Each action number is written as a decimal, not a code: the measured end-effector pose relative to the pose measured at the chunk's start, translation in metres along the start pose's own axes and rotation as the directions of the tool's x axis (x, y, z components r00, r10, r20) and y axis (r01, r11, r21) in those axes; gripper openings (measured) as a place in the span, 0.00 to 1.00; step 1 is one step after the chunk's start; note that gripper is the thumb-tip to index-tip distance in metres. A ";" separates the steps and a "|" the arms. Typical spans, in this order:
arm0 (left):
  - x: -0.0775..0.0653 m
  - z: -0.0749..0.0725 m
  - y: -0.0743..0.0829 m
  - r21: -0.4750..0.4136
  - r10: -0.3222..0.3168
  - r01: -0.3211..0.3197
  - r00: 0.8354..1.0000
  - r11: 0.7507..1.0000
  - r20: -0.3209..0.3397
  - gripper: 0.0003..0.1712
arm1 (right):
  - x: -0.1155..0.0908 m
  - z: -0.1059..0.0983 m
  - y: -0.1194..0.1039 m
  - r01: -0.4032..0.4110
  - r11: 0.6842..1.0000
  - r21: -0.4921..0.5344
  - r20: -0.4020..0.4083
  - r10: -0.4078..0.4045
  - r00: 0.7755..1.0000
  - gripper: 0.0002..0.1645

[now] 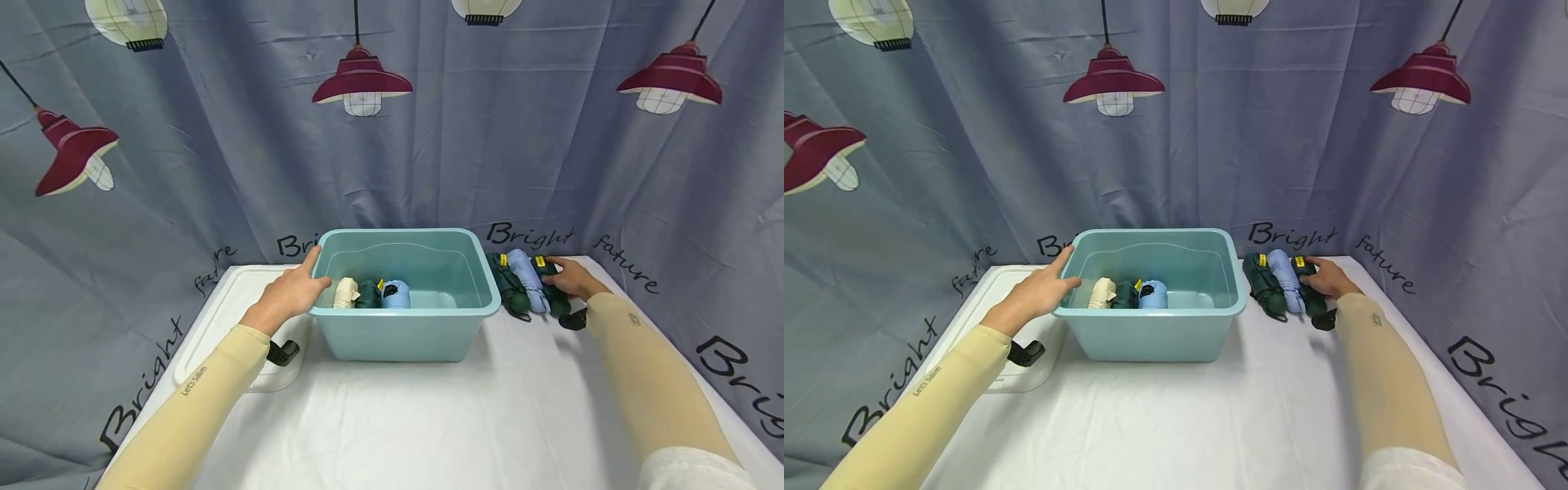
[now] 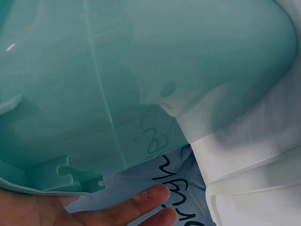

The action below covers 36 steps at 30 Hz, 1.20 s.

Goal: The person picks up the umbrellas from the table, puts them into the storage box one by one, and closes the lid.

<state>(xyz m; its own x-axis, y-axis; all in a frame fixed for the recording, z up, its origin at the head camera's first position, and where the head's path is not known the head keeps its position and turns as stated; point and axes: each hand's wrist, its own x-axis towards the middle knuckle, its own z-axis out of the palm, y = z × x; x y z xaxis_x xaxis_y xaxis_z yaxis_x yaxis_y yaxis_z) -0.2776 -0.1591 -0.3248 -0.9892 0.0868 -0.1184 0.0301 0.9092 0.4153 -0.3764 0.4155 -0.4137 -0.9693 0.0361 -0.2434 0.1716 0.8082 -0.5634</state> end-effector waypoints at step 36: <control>0.001 0.002 -0.002 -0.005 0.010 -0.011 1.000 1.000 -0.011 0.47 | -0.007 0.005 0.008 -0.003 1.000 0.019 -0.055 0.004 0.998 0.47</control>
<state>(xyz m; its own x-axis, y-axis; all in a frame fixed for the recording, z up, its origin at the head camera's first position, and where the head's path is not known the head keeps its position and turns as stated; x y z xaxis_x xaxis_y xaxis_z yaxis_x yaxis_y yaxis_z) -0.2782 -0.1600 -0.3276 -0.9903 0.0918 -0.1040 0.0398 0.9063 0.4208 -0.3674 0.4189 -0.4202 -0.9768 0.0712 -0.2019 0.1774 0.7967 -0.5778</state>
